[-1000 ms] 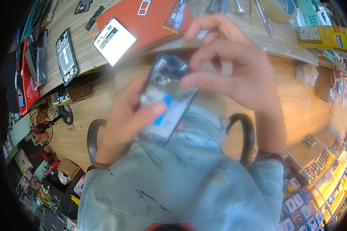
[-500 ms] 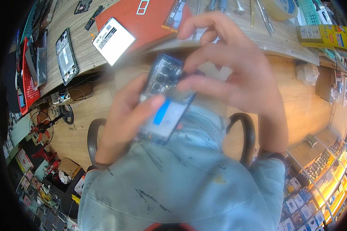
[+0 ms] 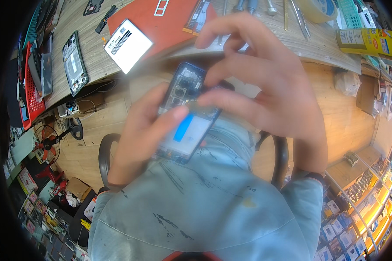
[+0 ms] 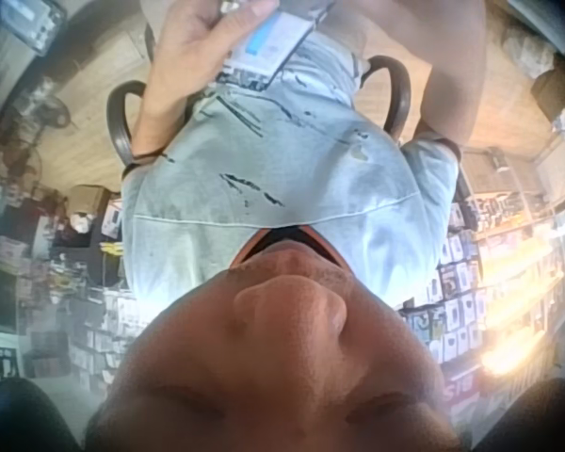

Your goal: The person uses a metal spudger to pry and adjust internal components of a disassembled smartphone. They manipulate the camera module area and ribbon cables, then reposition the battery and press down on internal parts to seat them. The device remains open throughout the clip.

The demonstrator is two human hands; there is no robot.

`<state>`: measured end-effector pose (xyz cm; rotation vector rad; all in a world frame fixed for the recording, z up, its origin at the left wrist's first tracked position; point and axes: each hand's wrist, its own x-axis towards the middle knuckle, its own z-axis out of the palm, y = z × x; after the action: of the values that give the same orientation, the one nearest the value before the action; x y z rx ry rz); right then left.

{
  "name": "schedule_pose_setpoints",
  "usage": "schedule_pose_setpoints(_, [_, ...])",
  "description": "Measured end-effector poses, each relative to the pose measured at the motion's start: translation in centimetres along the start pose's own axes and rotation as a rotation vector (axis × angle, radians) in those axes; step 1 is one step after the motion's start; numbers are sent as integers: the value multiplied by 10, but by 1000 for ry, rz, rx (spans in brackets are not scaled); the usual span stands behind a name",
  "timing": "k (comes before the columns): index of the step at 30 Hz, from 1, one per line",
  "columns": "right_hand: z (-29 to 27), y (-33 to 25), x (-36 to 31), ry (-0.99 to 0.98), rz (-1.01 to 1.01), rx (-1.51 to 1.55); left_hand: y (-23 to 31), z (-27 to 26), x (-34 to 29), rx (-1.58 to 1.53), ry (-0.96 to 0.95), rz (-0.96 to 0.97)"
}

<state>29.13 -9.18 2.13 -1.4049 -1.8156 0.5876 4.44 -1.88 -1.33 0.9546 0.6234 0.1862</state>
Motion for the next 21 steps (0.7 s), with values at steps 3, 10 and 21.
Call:
schedule_pose_setpoints(3, [1, -1, 1, -3, 9, 11, -1, -2, 0, 1, 2, 6])
schedule_pose_setpoints(10, [7, 2, -1, 2, 66, 122, -1, -1, -2, -2, -2, 61])
schedule_pose_setpoints(21, [3, 7, -1, -15, -4, 53, -1, -2, -4, 9, -10, 38])
